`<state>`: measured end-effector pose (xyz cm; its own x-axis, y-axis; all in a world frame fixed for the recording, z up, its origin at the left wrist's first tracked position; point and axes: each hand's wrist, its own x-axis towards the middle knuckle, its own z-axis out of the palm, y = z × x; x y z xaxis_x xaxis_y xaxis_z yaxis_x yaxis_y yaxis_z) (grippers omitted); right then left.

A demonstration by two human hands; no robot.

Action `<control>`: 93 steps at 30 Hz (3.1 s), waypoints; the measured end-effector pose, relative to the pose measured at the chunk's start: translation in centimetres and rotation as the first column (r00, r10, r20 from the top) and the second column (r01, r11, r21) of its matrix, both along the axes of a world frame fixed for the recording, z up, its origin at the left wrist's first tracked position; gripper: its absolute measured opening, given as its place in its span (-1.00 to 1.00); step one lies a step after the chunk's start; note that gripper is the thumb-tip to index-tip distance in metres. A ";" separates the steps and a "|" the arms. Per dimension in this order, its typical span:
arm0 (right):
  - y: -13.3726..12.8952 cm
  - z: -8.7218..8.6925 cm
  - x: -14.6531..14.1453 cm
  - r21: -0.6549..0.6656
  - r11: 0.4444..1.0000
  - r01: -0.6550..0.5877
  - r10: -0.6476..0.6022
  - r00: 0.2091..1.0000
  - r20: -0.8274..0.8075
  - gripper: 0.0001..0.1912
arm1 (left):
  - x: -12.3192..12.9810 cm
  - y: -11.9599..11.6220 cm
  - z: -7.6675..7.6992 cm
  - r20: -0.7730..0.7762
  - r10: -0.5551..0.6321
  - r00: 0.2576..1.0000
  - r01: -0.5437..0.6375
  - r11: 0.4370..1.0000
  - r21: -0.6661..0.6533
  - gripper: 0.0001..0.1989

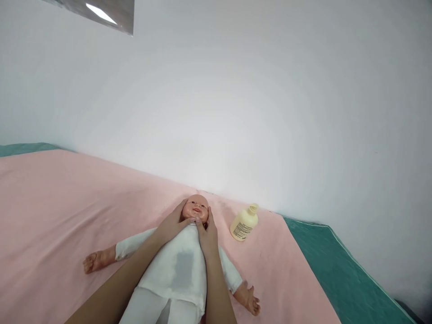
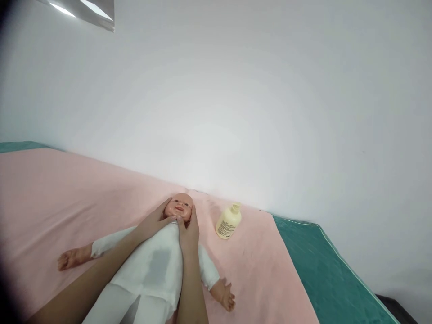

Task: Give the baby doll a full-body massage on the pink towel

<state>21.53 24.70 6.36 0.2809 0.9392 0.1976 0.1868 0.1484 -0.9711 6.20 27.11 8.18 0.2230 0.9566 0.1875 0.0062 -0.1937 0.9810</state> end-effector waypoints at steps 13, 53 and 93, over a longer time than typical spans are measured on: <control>0.2 -0.3 0.4 -0.013 1.000 -0.004 0.005 0.995 0.103 -0.29 | -0.3 0.9 -1.4 -0.086 0.036 0.996 -0.031 0.998 0.059 -0.25; 0.0 -0.2 0.3 -0.070 0.997 -0.016 0.027 0.987 0.158 -0.17 | -0.3 1.2 -1.9 -0.226 0.079 0.971 -0.052 0.991 0.121 -0.29; 0.0 -0.1 0.4 -0.055 0.998 -0.025 0.032 0.992 0.125 -0.18 | -0.3 1.6 -2.3 -0.240 0.047 0.970 -0.014 0.991 0.136 -0.21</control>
